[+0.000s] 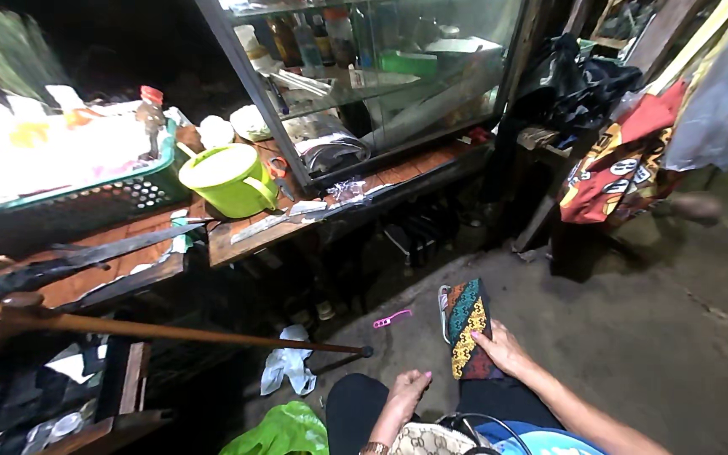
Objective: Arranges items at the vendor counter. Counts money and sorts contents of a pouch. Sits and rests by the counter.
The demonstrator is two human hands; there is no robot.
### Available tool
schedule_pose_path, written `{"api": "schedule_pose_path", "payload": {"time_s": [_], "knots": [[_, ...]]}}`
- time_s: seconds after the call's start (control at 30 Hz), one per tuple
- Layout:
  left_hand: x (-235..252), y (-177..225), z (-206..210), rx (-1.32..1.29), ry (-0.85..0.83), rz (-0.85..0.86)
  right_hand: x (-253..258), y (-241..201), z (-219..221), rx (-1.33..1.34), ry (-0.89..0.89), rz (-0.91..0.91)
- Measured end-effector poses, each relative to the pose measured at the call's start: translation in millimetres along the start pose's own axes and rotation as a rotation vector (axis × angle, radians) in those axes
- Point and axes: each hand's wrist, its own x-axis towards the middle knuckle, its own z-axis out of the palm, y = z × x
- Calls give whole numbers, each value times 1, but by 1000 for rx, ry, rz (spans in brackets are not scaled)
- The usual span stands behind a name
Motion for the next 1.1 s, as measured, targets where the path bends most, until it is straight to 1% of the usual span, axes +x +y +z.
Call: {"api": "schedule_pose_path", "payload": {"time_s": [0.13, 0.3, 0.43, 0.7, 1.1], "knots": [[2, -1, 1, -13, 20, -5, -9, -7, -3, -36, -18, 1], [1, -1, 2, -79, 36, 23, -2, -3, -1, -35, -14, 4], [2, -2, 2, -78, 32, 32, 4, -1, -1, -18, -10, 26], [-2, 0, 1, -83, 24, 37, 3, -3, -2, -17, -6, 9], [-3, 2, -1, 9, -2, 55, -2, -2, 0, -35, -9, 21]]}}
